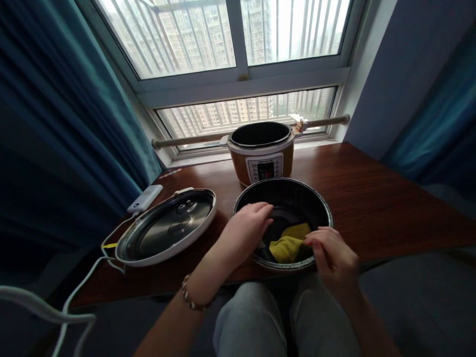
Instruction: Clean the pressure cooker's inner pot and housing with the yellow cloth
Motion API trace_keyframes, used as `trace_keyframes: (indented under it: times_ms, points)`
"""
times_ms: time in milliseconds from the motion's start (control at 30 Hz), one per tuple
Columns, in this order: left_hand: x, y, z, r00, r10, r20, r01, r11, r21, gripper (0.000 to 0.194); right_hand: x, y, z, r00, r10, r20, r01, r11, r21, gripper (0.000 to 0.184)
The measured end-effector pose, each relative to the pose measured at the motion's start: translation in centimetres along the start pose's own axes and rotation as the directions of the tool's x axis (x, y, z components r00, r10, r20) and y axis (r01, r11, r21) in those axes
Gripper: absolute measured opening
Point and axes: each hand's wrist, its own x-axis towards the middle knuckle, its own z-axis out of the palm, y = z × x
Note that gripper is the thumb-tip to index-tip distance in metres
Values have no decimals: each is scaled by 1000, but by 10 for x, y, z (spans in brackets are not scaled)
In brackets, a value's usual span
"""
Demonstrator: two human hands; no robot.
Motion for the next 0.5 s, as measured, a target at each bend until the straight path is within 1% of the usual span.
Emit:
trace_keyframes:
  times_ms: [33,67,100,133,200,267,300,333,367,433,467,500]
  points:
    - [9,8,5,985,100,143,-89,993,-81,27,-2,0,4,999,-15,-39,14,1000,-13,15]
    - [17,14,11,947,190,261,-151,975,-163,25,-3,1,8,997,-20,-72,18,999,-27,15]
    - [24,18,20,898,257,356,-180,955,-235,23,-3,1,10,995,-23,-96,19,999,-37,15]
    - [30,21,29,852,295,432,-179,941,-288,21,-3,2,12,994,-25,-109,20,999,-43,15]
    - [37,21,48,786,289,546,-105,934,-342,15,-3,3,13,993,-31,-116,26,999,-43,16]
    - [38,18,64,730,237,641,-2,939,-345,13,-4,5,12,993,-44,-114,40,999,-36,16]
    - [38,16,69,686,218,694,38,942,-333,14,-5,6,12,992,-49,-115,46,998,-32,16]
    - [38,13,72,623,208,754,59,948,-311,16,-5,6,12,991,-53,-119,50,998,-30,16]
    - [38,11,73,547,198,814,67,958,-278,18,-6,6,12,991,-55,-126,52,998,-29,16]
    - [39,5,69,351,160,922,65,979,-195,19,-6,7,13,988,-58,-143,55,998,-28,16]
    - [41,1,64,264,116,957,61,989,-137,19,-6,7,14,987,-64,-151,61,998,-27,17]
    - [43,-4,59,211,48,976,52,997,-61,17,-6,8,14,985,-73,-155,70,997,-26,17]
